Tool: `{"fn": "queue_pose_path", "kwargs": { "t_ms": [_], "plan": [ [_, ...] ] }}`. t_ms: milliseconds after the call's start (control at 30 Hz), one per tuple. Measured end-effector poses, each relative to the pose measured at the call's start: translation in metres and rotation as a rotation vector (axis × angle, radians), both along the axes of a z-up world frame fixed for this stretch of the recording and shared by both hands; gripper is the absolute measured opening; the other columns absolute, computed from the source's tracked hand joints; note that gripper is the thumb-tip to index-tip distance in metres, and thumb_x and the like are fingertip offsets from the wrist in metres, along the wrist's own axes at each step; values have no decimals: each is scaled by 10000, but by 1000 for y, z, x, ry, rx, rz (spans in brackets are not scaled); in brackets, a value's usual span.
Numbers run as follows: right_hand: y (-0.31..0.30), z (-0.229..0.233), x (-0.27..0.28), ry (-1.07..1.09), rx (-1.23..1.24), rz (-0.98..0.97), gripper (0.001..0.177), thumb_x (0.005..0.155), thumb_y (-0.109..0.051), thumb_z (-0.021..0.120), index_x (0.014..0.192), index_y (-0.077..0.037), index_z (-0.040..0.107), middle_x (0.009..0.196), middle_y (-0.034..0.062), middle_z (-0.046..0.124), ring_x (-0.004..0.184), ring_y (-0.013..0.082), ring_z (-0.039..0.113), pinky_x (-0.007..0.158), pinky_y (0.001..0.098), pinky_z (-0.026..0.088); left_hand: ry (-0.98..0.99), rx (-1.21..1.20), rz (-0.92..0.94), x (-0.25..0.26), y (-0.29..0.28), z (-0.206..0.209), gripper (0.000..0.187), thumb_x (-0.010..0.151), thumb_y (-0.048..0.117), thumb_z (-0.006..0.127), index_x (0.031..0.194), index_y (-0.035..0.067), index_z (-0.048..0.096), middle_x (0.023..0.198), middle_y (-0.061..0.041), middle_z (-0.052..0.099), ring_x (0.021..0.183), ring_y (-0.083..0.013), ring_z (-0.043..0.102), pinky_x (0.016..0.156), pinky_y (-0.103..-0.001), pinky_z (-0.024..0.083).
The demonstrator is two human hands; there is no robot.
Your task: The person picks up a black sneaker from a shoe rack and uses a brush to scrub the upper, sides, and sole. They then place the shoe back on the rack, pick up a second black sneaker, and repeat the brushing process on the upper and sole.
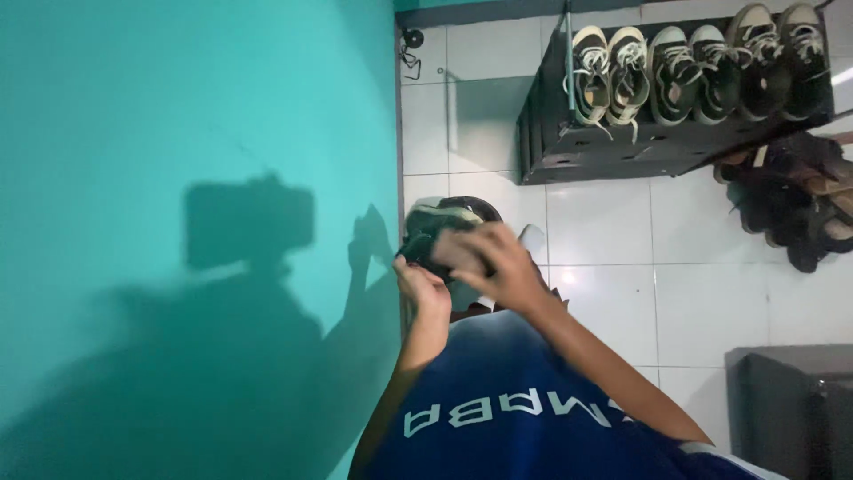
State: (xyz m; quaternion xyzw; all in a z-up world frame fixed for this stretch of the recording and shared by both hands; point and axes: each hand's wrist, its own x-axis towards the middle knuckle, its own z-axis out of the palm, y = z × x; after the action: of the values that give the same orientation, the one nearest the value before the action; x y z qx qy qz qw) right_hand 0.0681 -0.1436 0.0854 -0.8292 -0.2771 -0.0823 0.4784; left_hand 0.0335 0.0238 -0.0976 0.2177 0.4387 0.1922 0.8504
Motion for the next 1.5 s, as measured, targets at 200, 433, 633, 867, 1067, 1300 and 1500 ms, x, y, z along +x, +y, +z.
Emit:
{"fn": "queue_pose_path", "kwargs": {
  "t_ms": [200,433,633,867,1067,1300,1500],
  "plan": [
    [-5,-1,15,123,23,-276,613,802,-144,868,1363,-65,633,1181,169,613,1093,343,619,951,421,520,-98,205,-25,0,6,78,500,991,393,449,1308,18,536,1275,-164,622,1125,-295,662,942,-447,559],
    [9,20,-6,59,3,24,608,763,-195,887,1313,-75,656,1160,181,618,1049,348,620,915,407,516,22,234,-43,-6,19,91,540,973,399,473,1381,48,510,1308,-150,588,1154,-320,632,944,-481,553],
    [6,32,22,272,-146,-231,607,790,-218,852,1360,-112,673,1131,158,631,1041,341,638,909,419,531,77,626,-170,-18,39,70,543,1023,381,501,1406,-4,523,1377,-158,588,1226,-261,596,1064,-394,463],
    [14,22,2,155,-8,-34,599,850,-246,818,1375,-65,593,1242,182,617,1144,363,624,984,434,509,-101,1058,-443,-32,40,118,426,1048,268,450,1278,-41,634,1159,-169,705,1048,-263,654,976,-382,497],
    [6,-9,23,396,224,-299,569,971,-245,681,1465,-55,471,1364,180,573,1225,331,615,1008,407,512,-170,1128,-564,-39,32,147,393,1019,198,444,1276,-42,620,1052,-165,714,952,-277,673,890,-375,522],
    [12,-6,21,91,41,-210,568,924,-216,755,1410,-41,520,1261,194,590,1182,345,600,1024,427,494,-149,1326,-796,-39,28,160,351,999,250,496,1142,-24,663,660,-170,575,539,-298,578,567,-415,445],
    [0,11,49,180,102,-277,524,952,-197,731,1428,-64,559,1258,181,600,1185,332,616,1026,436,507,-226,1452,-775,-51,33,173,272,1010,230,498,1048,-8,624,657,-155,594,531,-287,638,530,-404,474]
  ]
}}
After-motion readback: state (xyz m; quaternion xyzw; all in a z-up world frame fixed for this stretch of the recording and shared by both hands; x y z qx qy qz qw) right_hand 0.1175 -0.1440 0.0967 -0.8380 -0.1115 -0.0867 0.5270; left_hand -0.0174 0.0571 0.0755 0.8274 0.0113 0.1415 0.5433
